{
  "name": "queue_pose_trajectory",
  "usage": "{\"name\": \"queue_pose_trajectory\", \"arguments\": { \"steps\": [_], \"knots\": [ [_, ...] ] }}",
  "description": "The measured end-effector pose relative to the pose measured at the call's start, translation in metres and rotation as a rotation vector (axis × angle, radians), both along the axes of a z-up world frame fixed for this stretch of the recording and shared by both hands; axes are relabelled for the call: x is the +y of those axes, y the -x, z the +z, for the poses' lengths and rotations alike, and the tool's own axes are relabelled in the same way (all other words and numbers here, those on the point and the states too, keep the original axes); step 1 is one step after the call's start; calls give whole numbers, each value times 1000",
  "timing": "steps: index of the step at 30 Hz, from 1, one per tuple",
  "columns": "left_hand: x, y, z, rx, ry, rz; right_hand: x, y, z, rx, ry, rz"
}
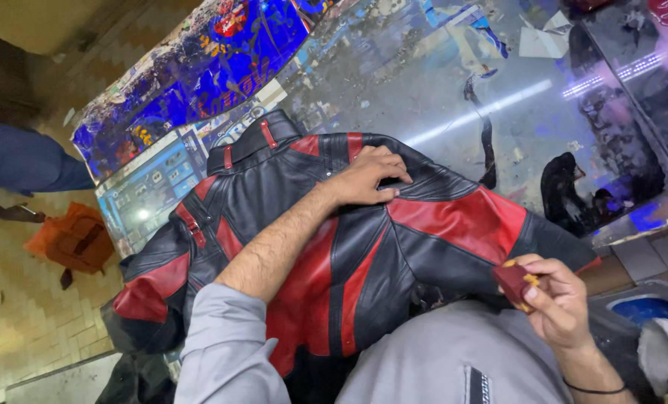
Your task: The person cleans a red and black leather jacket laid on a workbench. They use a small sponge to rub the surface of the jacket, focusing on the sleeves and body panels. The person repositions the jacket several times to access different areas.
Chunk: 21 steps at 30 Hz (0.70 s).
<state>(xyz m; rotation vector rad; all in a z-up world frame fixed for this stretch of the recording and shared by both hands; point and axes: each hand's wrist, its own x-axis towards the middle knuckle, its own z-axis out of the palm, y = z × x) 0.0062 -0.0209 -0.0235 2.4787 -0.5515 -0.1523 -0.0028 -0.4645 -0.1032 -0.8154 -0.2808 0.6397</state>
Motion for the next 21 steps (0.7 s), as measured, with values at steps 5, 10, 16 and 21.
{"name": "queue_pose_trajectory", "arguments": {
  "steps": [5, 10, 16, 21],
  "knots": [
    [-17, -3, 4, 46, -77, 125, -11, -42, 3, -46, -89, -59],
    [-27, -3, 12, 28, -130, 172, -24, -90, -10, -69, -63, -97],
    [-34, -2, 19, -10, -155, 208, -17, -166, -45, -61, -56, -148],
    [-43, 0, 24, -20, -198, 258, -2, -201, -66, -95, -98, -48]
  ]
}}
